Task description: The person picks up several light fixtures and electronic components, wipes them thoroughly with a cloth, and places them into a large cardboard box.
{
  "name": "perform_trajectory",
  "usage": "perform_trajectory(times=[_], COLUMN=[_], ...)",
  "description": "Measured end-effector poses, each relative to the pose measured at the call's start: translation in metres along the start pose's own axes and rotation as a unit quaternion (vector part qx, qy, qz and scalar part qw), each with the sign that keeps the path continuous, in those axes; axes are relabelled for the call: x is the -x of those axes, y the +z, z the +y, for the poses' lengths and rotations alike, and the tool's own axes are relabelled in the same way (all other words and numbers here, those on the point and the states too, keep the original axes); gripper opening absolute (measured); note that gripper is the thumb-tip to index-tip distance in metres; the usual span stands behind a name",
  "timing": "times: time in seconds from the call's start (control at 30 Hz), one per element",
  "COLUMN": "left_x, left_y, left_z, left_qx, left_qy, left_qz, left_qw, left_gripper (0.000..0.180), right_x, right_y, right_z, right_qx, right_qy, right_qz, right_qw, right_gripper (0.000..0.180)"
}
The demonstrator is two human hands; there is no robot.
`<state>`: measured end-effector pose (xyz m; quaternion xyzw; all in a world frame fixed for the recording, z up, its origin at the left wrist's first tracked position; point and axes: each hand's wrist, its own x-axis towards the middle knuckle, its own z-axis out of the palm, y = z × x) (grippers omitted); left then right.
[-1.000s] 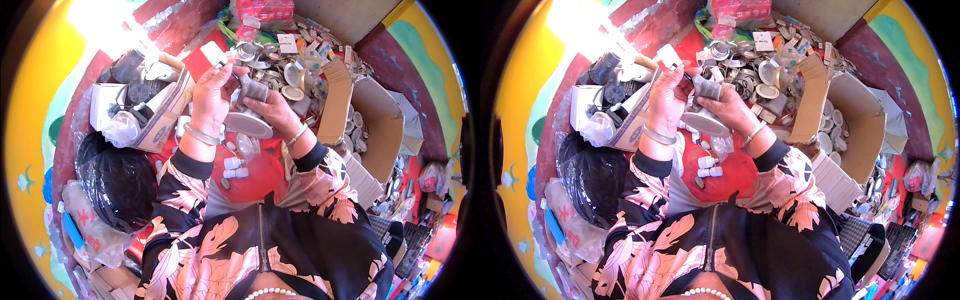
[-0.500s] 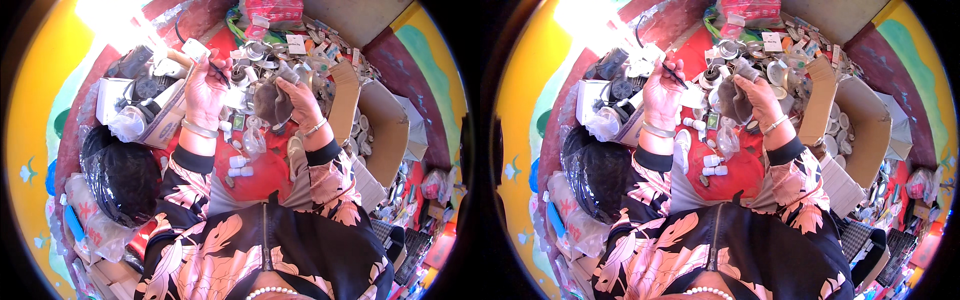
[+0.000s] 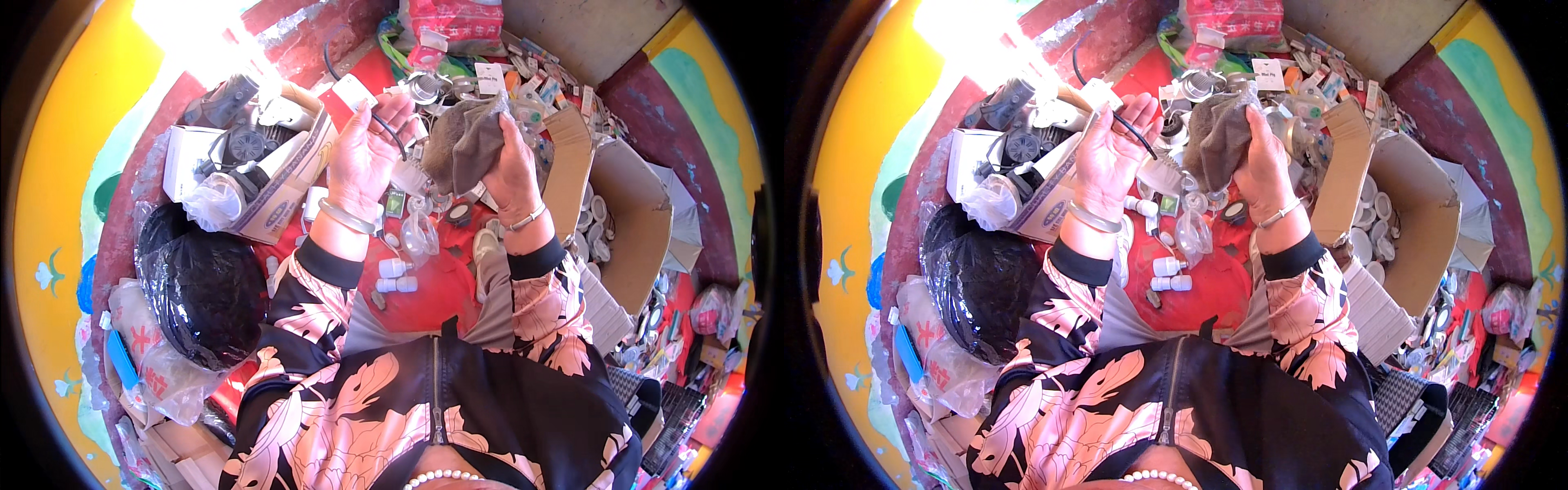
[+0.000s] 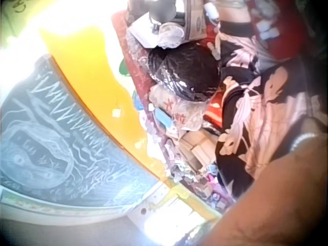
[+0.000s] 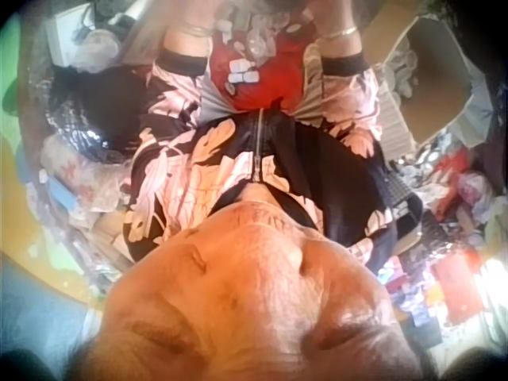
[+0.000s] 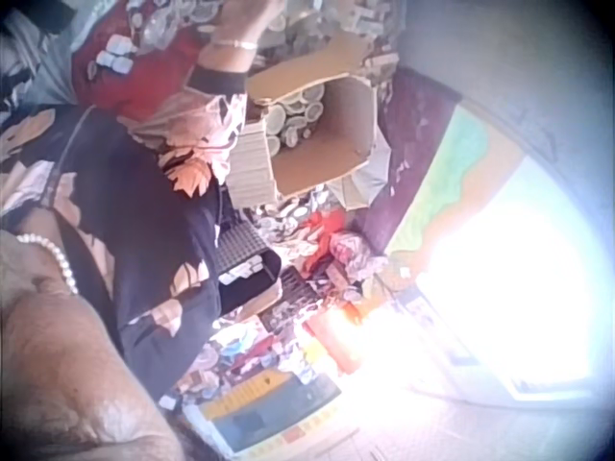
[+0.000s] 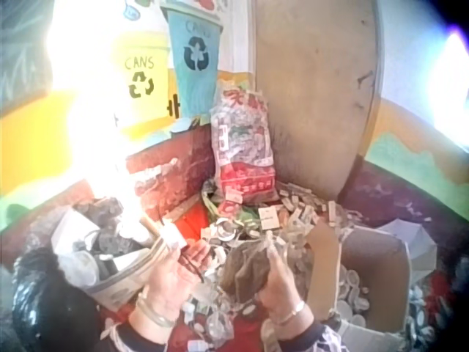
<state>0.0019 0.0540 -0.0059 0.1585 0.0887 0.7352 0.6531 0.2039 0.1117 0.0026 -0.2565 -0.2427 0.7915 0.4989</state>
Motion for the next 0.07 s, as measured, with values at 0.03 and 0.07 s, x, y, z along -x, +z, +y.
perform_trajectory(times=[0.03, 0.07], left_x=[0.0003, 0.0000], left_y=[0.0014, 0.0022], left_z=[-0.0016, -0.0029], left_qx=[-0.014, -0.030], left_qy=[0.001, 0.001], left_qz=[-0.003, -0.007], left_qw=[1.000, 1.000], left_gripper=[0.032, 0.032], right_x=[-0.0016, -0.0031], right_y=[-0.0030, -0.0059], right_z=[0.0003, 0.0003], right_qx=[0.025, 0.049], right_qy=[-0.004, -0.009], right_qz=[0.008, 0.015], right_qw=[1.000, 0.999], right_gripper=[0.035, 0.035])
